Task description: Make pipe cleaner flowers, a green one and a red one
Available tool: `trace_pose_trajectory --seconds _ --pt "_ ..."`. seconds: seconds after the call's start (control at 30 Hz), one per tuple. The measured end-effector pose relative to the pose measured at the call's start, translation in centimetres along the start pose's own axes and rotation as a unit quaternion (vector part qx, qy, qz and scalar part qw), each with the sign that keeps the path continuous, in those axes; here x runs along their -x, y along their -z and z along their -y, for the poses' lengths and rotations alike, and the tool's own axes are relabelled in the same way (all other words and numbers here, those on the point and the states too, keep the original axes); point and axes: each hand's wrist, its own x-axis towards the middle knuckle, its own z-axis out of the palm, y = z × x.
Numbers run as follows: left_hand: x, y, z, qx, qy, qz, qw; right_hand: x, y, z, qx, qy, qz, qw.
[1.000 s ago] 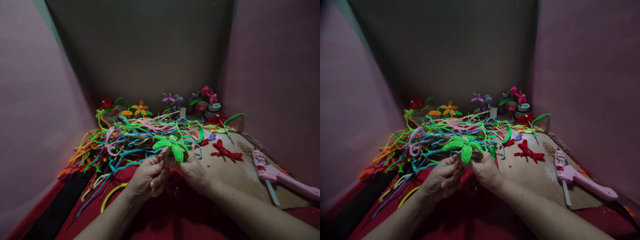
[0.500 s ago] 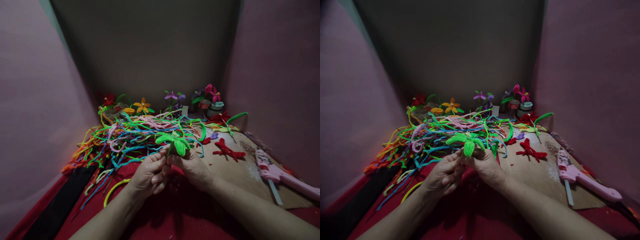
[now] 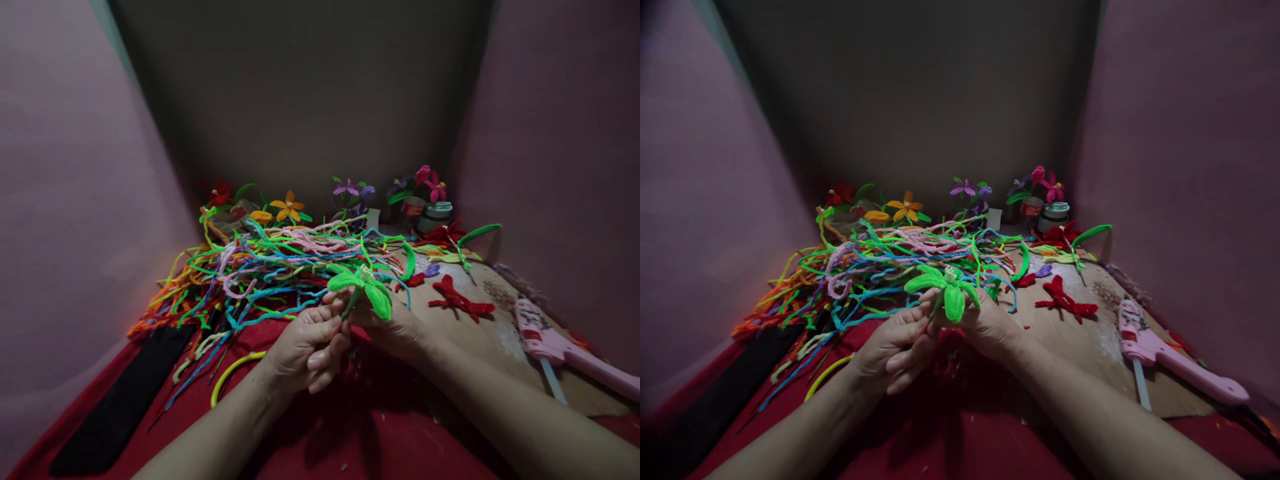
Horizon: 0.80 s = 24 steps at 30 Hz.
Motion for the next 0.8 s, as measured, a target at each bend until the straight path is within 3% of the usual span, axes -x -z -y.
trace_pose_trajectory --seconds 0.13,0.23,0.4,0.47,0.63,0.8 --pt "-0.1 -0.5 -0.3 -0.028 0.014 -0.021 0.999 0.0 -0.1 -0.1 -0.029 -0.006 0.01 1.0" --pt "-0.1 -1.3 -0.4 -0.149 -0.023 -0.098 0.984 -0.1 -0.1 -0.4 -0.044 0.0 -0.022 0.999" --pt "0.1 -2.1 -0.1 -0.399 -0.144 -0.238 0.874 -0.1 -0.6 -0.9 -0.023 0.024 -0.113 0.993" --pt "0.1 -2.2 -0.1 -0.413 -0.158 -0.259 0.859 -0.1 -0.8 -0.9 -0.005 0.026 -0.115 0.993" --pt "0.0 -2.2 -0.8 -0.319 -0.104 -0.246 0.909 -0.1 -0.2 -0.8 0.015 0.021 -0.076 0.997" --pt "-0.1 -1.8 -0.8 -0.22 -0.098 -0.226 0.944 -0.2 0.3 -0.5 0.07 0.047 -0.074 0.994"
